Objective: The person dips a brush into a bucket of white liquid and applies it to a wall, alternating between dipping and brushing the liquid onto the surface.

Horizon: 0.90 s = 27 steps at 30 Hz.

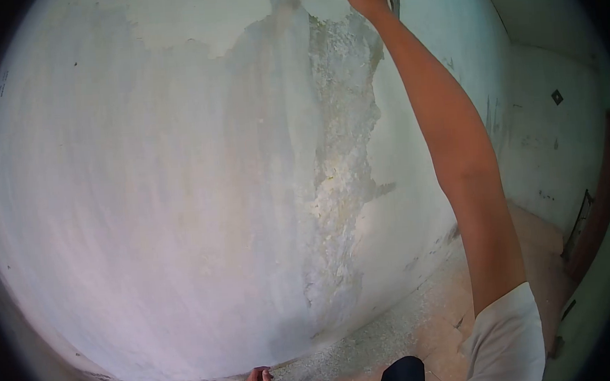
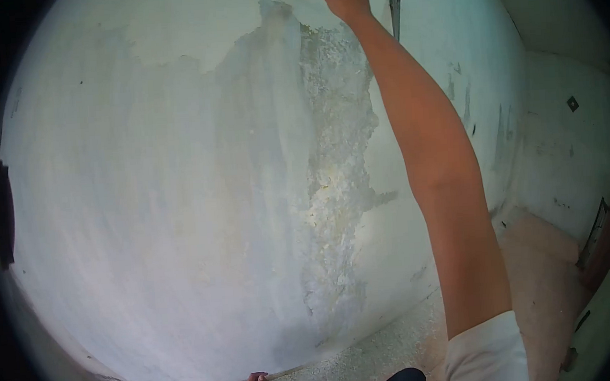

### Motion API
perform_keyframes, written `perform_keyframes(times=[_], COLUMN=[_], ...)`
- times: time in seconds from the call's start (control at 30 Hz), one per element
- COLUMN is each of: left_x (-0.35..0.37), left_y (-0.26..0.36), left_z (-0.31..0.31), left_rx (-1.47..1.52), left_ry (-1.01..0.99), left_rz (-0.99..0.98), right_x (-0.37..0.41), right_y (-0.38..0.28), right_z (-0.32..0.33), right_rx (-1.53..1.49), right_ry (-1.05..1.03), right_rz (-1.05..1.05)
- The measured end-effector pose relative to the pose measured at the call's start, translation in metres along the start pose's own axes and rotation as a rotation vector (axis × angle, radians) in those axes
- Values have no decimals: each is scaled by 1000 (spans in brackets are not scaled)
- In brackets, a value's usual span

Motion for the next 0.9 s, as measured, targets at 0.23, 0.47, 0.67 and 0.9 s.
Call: perform_keyframes(times=[0.23,0.47,0.67,0.9], left_x=[4,2,2,13], left_y=[10,24,6,8], left_z=[-2,4,5,5], left_rx=[-17,77,232,265], left_ry=[20,-10,59,-14], left_rz=[-32,-8,-127,-95], right_x=[16,76,296,504], right_y=[-12,-35,-107,-193], right_z=[-14,-34,-8,16], right_rx=[201,-7,4,-170], right_ry=[-266,-276,-269,-812], right_rz=[80,195,158,-114])
Point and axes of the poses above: each hand's wrist, its own x-axis away from the middle knuckle, its own z-axis out of the back of the hand, y = z × x, the point moved 7 cm from there along -x, towards the middle knuckle, and after that the axes turned 5 degrees about z, right-handed, at the moved point
